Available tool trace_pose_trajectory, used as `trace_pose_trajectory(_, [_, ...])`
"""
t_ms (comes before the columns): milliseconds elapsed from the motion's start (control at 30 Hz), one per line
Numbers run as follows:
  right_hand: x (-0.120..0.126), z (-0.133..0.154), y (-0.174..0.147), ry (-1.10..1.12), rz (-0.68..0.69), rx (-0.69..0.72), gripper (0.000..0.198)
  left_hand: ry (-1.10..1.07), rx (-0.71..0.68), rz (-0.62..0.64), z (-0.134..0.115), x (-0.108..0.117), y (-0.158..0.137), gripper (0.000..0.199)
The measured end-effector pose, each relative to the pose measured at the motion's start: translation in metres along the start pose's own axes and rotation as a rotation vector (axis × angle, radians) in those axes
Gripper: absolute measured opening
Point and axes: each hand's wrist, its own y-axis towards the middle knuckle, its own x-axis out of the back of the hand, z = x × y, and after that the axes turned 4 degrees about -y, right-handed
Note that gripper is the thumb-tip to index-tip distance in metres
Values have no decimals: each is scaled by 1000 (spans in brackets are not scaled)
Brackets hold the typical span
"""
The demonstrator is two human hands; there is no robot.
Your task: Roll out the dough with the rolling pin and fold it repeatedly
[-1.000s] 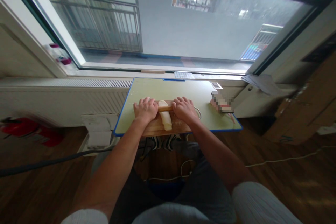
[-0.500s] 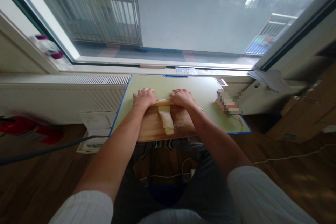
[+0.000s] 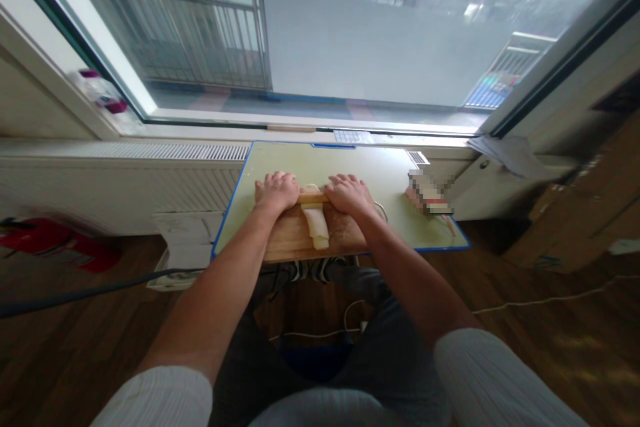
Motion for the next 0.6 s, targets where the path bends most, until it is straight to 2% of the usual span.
trace_pose_trajectory(300, [22,13,-43,-56,-37,8,47,1,-35,-88,-3,0,-31,51])
trace_pose_trajectory(433, [20,11,-36,-43,-8,3,48,4,-28,-74,-2,-1,-25,50])
trace_pose_trajectory(600, [10,5,-7,-8,21,-1,49,-8,-6,-43,0,-1,-2,51])
